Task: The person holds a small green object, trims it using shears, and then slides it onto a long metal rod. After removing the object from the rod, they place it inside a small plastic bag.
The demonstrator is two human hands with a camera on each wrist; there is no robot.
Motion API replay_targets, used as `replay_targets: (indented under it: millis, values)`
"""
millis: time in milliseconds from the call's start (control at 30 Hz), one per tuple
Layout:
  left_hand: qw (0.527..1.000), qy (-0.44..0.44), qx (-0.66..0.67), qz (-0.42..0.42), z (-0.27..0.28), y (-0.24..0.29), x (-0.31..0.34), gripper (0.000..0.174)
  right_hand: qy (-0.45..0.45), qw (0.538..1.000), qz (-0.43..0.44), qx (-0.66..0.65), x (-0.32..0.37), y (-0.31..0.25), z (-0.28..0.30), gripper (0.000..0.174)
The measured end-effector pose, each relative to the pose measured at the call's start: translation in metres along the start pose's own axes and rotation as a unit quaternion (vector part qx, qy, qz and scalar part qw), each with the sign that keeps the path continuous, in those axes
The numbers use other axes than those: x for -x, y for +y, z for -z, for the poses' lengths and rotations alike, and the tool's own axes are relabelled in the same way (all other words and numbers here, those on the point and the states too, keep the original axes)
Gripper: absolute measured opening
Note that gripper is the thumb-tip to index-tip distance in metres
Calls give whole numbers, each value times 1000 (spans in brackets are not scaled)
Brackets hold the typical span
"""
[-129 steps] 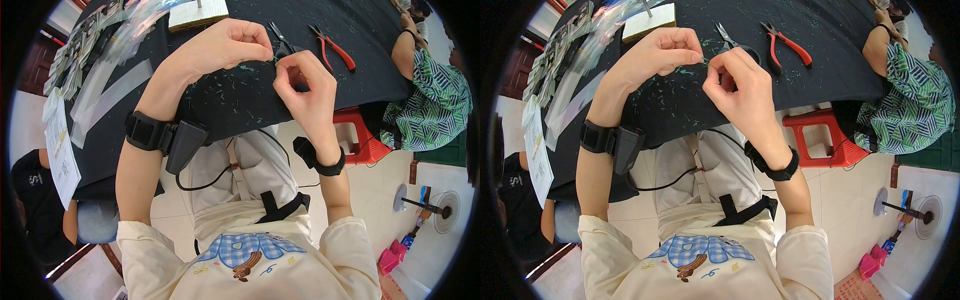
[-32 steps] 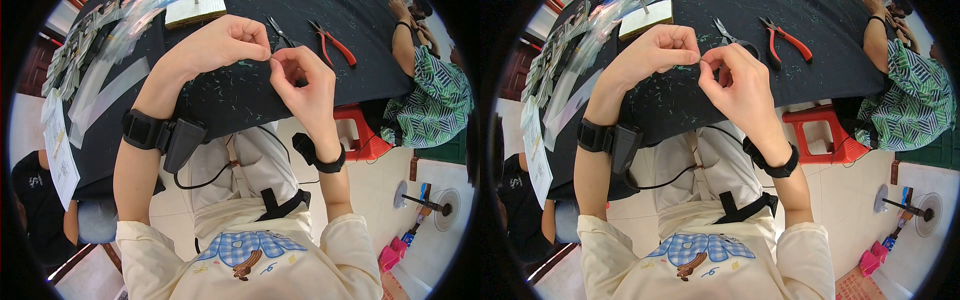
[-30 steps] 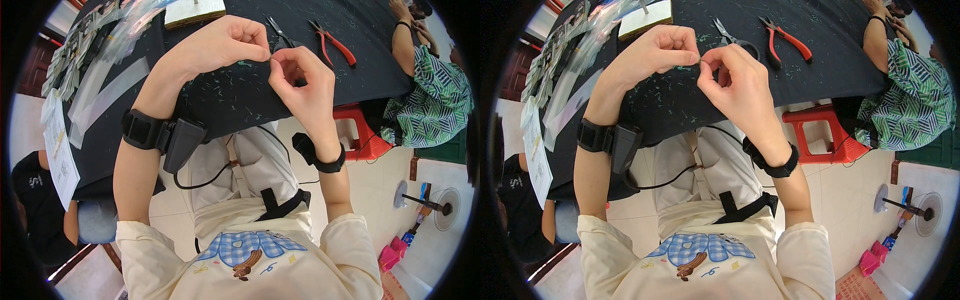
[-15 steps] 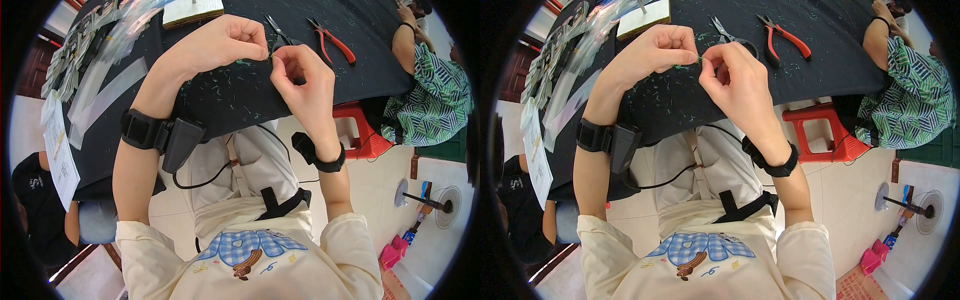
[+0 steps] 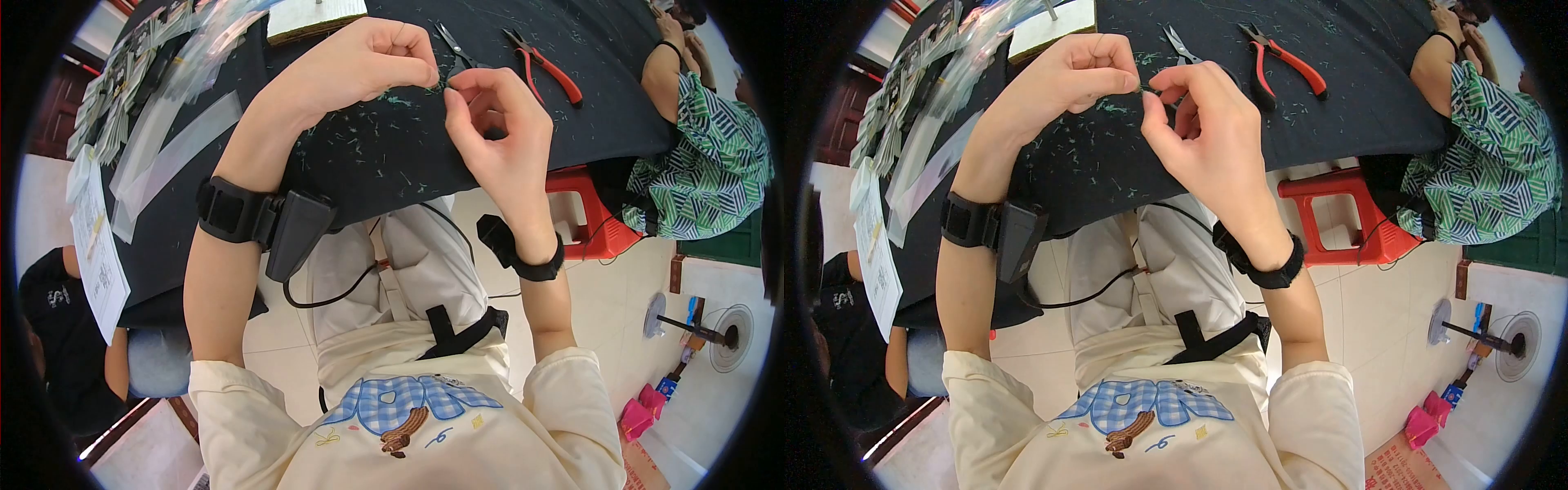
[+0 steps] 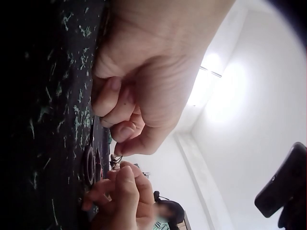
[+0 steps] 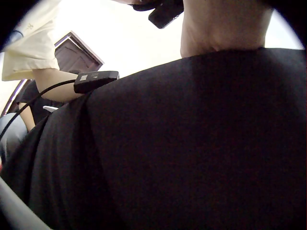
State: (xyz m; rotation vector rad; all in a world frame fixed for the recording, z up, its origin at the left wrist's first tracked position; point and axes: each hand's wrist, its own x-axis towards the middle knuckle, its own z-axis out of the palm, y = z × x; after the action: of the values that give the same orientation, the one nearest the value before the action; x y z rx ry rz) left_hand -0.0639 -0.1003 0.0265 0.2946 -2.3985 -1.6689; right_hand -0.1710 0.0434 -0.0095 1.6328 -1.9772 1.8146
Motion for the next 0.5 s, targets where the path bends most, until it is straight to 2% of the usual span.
replay_targets:
  millis: [500]
  values:
    - [1000,-4,-2,2,0,-2,0,11,-26,997,49,58,0,-1,-1,13]
